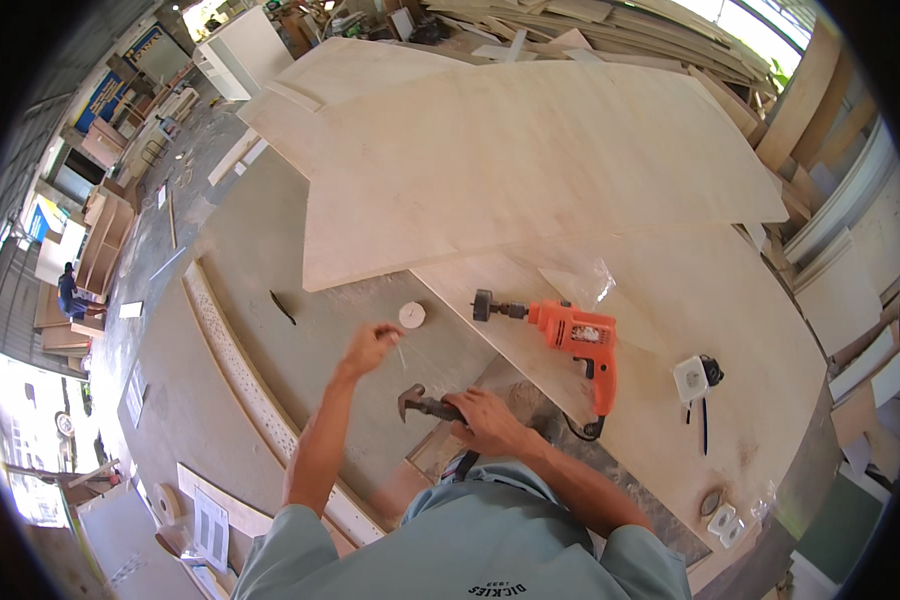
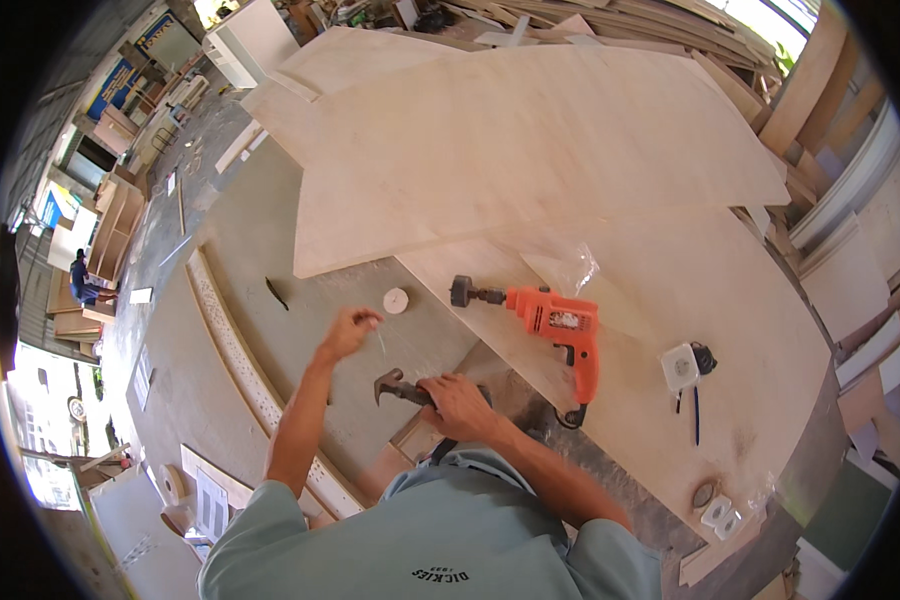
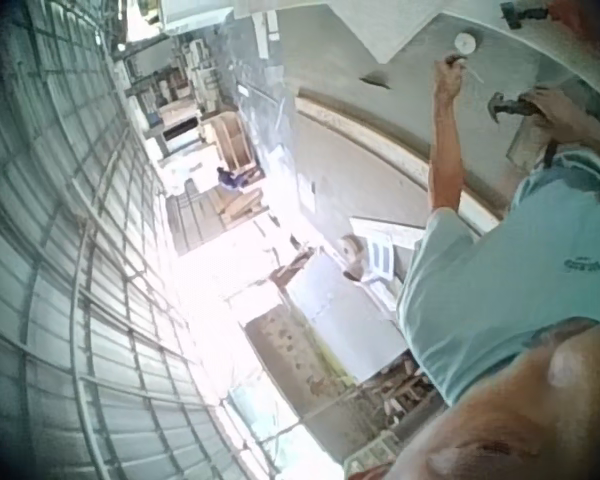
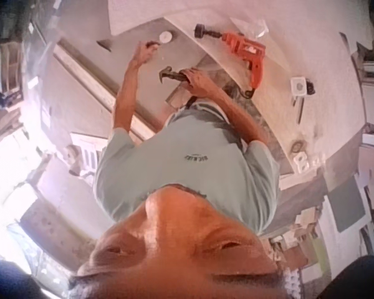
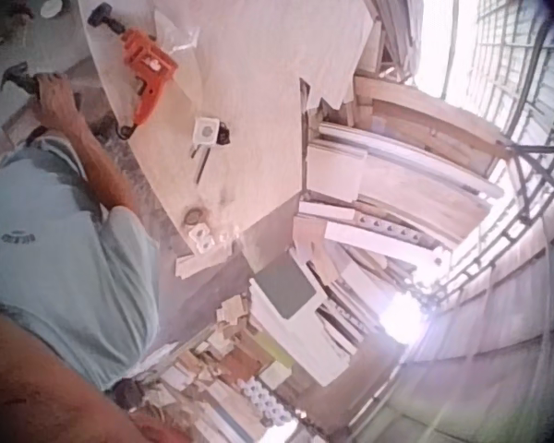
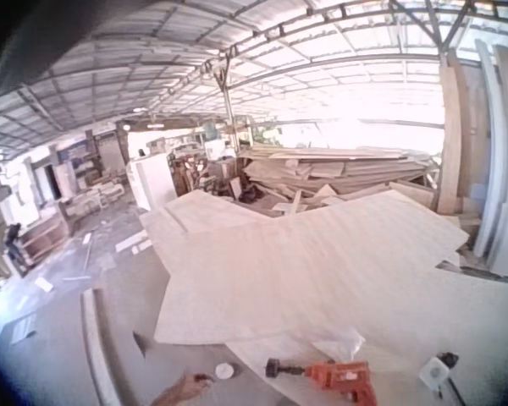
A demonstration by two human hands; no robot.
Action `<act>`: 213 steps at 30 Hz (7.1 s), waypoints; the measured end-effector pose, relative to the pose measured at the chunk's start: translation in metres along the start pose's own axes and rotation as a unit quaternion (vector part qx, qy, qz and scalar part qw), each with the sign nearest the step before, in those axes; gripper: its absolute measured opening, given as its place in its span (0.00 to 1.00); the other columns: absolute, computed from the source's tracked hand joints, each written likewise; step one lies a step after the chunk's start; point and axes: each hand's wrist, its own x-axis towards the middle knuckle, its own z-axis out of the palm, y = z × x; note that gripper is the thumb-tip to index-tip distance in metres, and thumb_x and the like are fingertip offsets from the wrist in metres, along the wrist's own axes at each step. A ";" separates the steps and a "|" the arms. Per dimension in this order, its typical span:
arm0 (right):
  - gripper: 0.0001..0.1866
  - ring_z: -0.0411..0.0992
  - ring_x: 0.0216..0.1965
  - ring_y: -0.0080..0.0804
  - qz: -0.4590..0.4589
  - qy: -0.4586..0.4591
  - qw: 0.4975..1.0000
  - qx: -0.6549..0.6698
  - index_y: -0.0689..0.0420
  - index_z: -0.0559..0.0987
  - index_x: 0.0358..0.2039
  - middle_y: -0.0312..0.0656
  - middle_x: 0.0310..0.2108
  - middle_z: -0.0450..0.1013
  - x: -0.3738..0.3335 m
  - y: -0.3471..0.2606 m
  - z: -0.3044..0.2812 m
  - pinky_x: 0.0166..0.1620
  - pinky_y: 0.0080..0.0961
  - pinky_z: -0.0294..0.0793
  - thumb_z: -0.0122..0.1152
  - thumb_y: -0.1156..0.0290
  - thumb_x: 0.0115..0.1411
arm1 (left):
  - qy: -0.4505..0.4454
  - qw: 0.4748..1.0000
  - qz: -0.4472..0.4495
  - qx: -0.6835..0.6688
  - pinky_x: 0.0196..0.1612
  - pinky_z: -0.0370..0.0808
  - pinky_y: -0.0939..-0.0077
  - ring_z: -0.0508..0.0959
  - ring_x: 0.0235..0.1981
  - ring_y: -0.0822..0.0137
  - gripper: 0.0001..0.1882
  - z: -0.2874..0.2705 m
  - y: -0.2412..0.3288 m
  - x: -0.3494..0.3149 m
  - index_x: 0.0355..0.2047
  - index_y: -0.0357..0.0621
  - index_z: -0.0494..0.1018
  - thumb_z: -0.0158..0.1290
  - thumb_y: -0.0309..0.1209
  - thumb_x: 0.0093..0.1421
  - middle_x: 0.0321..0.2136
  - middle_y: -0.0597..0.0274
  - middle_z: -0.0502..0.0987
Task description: The person prepares and fits a triple electrical socket unit onto a piece of wood. They use a drill with a hole-saw attachment to make a pilot hole, then align the socket unit with the pre-cut holes in the wood.
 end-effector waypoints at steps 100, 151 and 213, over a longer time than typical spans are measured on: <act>0.25 0.78 0.46 0.61 0.447 0.453 0.748 0.191 0.63 0.71 0.62 0.62 0.41 0.79 0.055 0.041 -0.070 0.52 0.51 0.72 0.48 0.61 0.71 | -0.461 0.772 0.206 0.386 0.48 0.72 0.63 0.78 0.42 0.57 0.06 0.123 0.180 0.190 0.28 0.43 0.87 0.68 0.30 0.50 0.31 0.58 0.81; 0.08 0.78 0.40 0.50 0.069 -0.019 0.979 -0.192 0.58 0.82 0.33 0.48 0.35 0.78 0.085 0.126 -0.095 0.53 0.44 0.71 0.69 0.68 0.56 | 0.089 0.936 -0.096 -0.326 0.41 0.74 0.76 0.80 0.33 0.72 0.11 0.150 0.086 -0.099 0.35 0.36 0.80 0.57 0.32 0.70 0.31 0.61 0.83; 0.16 0.68 0.21 0.19 0.363 0.476 0.726 0.339 0.64 0.77 0.45 0.37 0.26 0.75 -0.018 0.017 -0.095 0.21 0.25 0.69 0.54 0.62 0.72 | -0.335 0.782 0.265 0.454 0.44 0.75 0.58 0.81 0.37 0.49 0.07 0.122 0.190 0.134 0.35 0.39 0.84 0.64 0.28 0.57 0.30 0.49 0.83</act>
